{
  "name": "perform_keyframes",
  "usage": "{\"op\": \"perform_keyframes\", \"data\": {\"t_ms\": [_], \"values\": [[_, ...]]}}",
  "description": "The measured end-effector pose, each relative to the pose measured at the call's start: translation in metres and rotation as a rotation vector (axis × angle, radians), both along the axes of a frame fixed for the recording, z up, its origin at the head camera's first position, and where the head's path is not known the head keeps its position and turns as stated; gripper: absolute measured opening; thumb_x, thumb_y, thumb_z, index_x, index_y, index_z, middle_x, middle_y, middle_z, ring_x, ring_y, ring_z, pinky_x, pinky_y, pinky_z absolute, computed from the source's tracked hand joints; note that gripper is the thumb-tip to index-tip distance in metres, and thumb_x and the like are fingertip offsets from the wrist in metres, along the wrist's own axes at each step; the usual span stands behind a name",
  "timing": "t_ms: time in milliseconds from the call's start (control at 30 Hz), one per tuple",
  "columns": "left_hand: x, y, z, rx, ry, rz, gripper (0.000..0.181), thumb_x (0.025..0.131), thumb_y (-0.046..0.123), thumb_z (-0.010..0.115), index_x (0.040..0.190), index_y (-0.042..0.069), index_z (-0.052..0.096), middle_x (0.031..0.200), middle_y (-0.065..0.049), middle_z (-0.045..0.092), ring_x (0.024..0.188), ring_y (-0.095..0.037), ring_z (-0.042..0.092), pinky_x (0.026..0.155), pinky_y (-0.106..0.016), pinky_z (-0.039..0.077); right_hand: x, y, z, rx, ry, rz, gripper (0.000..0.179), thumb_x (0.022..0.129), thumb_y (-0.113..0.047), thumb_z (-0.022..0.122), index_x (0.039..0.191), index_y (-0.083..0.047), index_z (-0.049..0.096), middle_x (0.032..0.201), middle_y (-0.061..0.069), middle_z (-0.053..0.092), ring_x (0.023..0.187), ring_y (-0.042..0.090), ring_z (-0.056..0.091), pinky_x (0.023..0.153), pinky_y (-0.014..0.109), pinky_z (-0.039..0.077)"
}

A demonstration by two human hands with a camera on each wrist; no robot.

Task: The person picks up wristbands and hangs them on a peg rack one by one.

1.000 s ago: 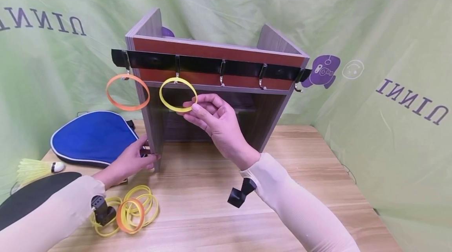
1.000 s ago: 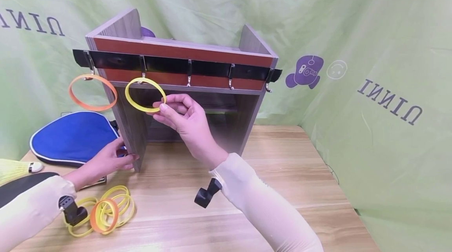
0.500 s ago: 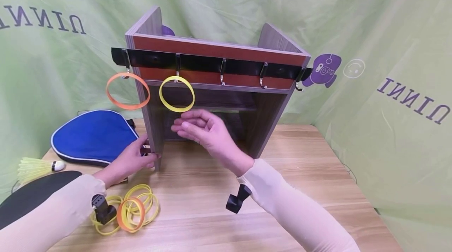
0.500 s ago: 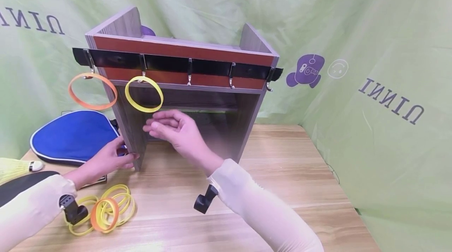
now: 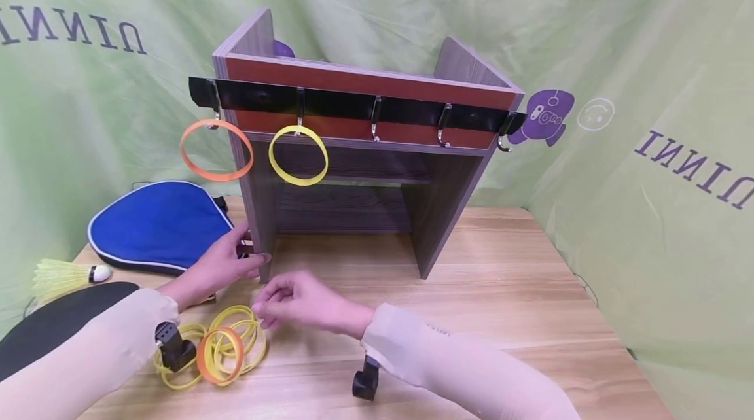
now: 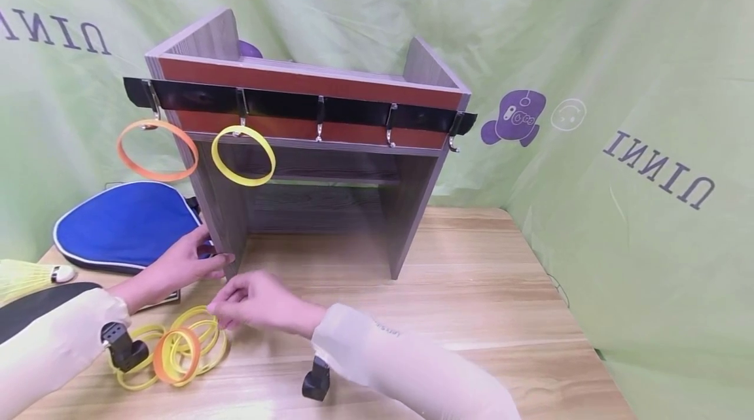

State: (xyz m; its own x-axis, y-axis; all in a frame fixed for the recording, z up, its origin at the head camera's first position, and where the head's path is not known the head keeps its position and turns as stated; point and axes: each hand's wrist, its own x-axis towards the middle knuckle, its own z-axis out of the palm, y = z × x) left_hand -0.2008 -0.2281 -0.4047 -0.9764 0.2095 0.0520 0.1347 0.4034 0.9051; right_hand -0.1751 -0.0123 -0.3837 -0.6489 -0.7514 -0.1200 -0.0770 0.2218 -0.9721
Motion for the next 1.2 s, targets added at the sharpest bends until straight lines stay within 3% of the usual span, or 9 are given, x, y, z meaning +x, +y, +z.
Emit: {"op": "perform_keyframes", "data": {"t_ms": [200,233,500,800,1200], "values": [[0.001,0.001,0.000,0.013,0.005,-0.006,0.067,0.099,0.010,0.068,0.155,-0.002,0.033,0.136,-0.036,0.054,0.118,-0.041,0.066,0.076,-0.032,0.065,0.014,-0.014,-0.011,0.136,0.102,0.036,0.017,0.097,-0.011,0.073,0.103,0.005,0.072,0.088,0.018,0.078,0.066,0.007,0.072,0.066,0.017,0.059],[0.001,0.001,0.001,0.016,0.000,-0.002,0.068,0.098,0.010,0.068,0.156,-0.002,0.034,0.137,-0.035,0.054,0.118,-0.041,0.066,0.076,-0.032,0.065,0.015,-0.016,-0.012,0.154,0.111,0.042,0.017,0.097,-0.012,0.074,0.101,0.004,0.072,0.087,0.015,0.079,0.064,0.005,0.071,0.064,0.016,0.058],[0.001,0.000,0.002,-0.003,-0.010,0.004,0.069,0.098,0.010,0.069,0.156,-0.001,0.033,0.136,-0.033,0.054,0.118,-0.040,0.066,0.076,-0.031,0.064,0.024,-0.025,-0.019,0.206,0.194,0.057,0.015,0.094,-0.013,0.078,0.096,0.002,0.075,0.081,0.008,0.080,0.057,-0.001,0.067,0.057,0.015,0.056],[0.002,0.002,0.005,-0.033,-0.011,0.011,0.070,0.098,0.012,0.070,0.157,0.001,0.033,0.137,-0.033,0.054,0.119,-0.042,0.065,0.076,-0.029,0.063,0.027,-0.026,-0.021,0.243,0.204,0.052,0.012,0.093,-0.009,0.077,0.096,0.002,0.074,0.076,0.005,0.078,0.055,-0.005,0.061,0.056,0.012,0.052],[0.002,0.001,0.003,-0.028,-0.010,0.002,0.070,0.098,0.012,0.070,0.157,0.001,0.033,0.137,-0.033,0.054,0.117,-0.039,0.066,0.076,-0.029,0.063,0.028,-0.021,-0.019,0.197,0.123,0.016,0.010,0.092,-0.005,0.078,0.094,0.004,0.073,0.075,0.009,0.077,0.056,-0.002,0.063,0.056,0.016,0.055]]}}
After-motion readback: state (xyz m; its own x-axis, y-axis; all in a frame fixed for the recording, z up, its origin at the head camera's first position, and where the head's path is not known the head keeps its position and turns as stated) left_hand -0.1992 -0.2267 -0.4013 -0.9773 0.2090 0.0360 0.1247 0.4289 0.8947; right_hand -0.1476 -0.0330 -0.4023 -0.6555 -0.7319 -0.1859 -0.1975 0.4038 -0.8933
